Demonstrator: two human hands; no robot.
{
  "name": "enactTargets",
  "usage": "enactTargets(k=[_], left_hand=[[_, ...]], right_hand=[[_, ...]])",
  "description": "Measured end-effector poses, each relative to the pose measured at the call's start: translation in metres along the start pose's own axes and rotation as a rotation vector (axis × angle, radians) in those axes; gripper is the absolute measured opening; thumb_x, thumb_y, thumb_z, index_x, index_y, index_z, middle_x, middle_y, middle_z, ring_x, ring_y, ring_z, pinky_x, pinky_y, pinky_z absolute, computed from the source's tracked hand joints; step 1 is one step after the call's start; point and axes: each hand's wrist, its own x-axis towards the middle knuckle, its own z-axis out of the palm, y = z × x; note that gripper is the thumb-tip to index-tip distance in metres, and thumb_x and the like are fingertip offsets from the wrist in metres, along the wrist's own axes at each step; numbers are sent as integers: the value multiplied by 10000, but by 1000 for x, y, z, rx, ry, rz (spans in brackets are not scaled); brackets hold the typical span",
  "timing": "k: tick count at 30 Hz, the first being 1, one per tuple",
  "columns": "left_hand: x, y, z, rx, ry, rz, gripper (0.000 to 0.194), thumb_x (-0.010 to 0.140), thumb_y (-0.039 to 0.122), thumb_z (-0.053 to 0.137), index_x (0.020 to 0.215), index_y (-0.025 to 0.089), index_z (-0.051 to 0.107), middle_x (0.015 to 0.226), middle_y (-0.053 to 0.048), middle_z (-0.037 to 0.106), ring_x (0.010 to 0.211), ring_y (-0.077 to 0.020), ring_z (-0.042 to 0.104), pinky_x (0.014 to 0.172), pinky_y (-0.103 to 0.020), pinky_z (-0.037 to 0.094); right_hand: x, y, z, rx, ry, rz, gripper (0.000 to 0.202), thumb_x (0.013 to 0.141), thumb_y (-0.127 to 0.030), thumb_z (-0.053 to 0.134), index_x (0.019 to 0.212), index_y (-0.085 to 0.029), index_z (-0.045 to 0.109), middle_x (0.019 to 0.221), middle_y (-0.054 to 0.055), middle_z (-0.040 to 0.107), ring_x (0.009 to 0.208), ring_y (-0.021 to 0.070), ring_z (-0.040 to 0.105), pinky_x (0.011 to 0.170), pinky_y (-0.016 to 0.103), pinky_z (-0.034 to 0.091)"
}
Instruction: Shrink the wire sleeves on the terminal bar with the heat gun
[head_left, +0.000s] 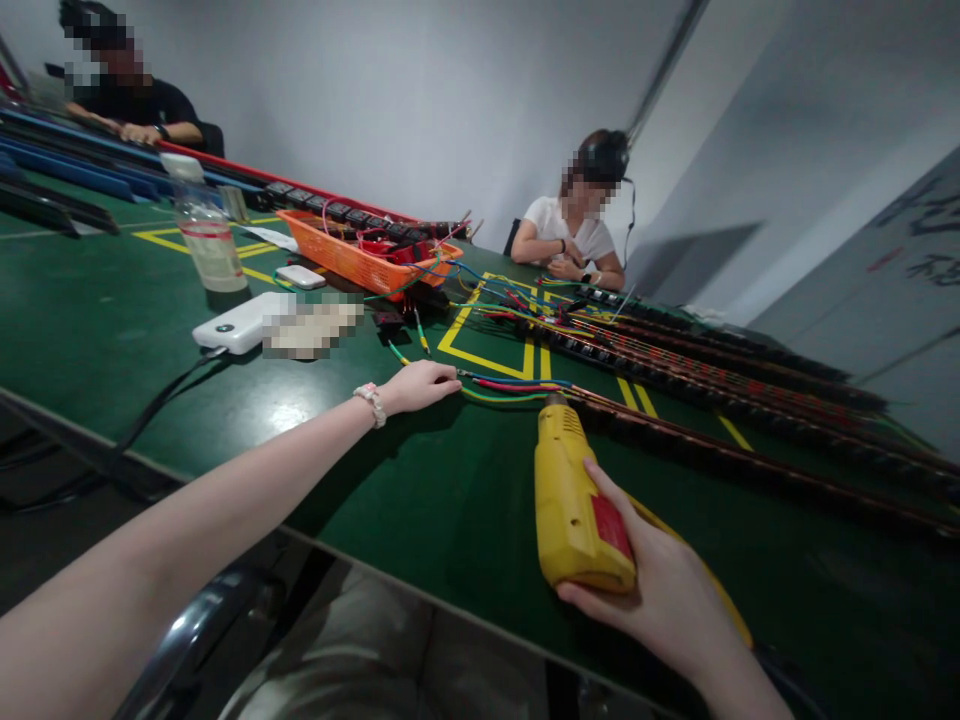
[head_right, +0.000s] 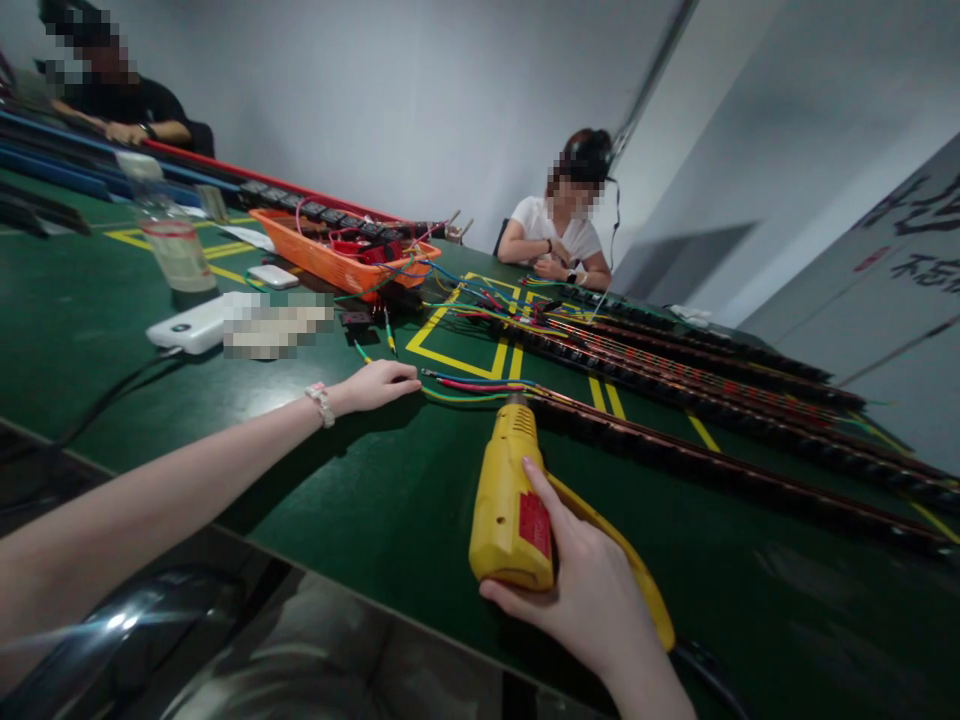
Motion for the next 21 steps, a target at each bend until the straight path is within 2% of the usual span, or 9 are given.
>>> enactTargets(k=[7,12,17,21], left_hand=[[3,1,0,-102,57,34,477,782,531,331,760,102,538,687,21,530,581,26,362,594,-125,234],[9,0,0,-132,102,60,474,780,524,344,733,90,529,626,22,475,557,32,345,562,-125,228],[11,-1,2,-99,128,69,469,794,508,322,758,95,540,628,16,485,561,32,349,561,-126,204],[10,-2,3,-82,121,69,466,808,483,296,783,93,549,693,-3,539,592,27,380,581,-122,217]], right_hand=[[5,-16,7,26,-46,-80,1001,604,-531,649,1416,-262,127,1166,59,538,959,192,575,797,291,479],[9,-34,12,102,-50,-77,1015,577,-511,674,1408,-317,124,1168,14,531,961,171,562,826,282,462],[19,-53,19,130,-75,-159,1074,548,-562,670,1421,-292,106,1134,31,549,933,188,568,798,291,462],[26,-72,22,159,-103,-121,1095,513,-564,686,1419,-268,148,1066,35,571,907,194,562,790,292,450]])
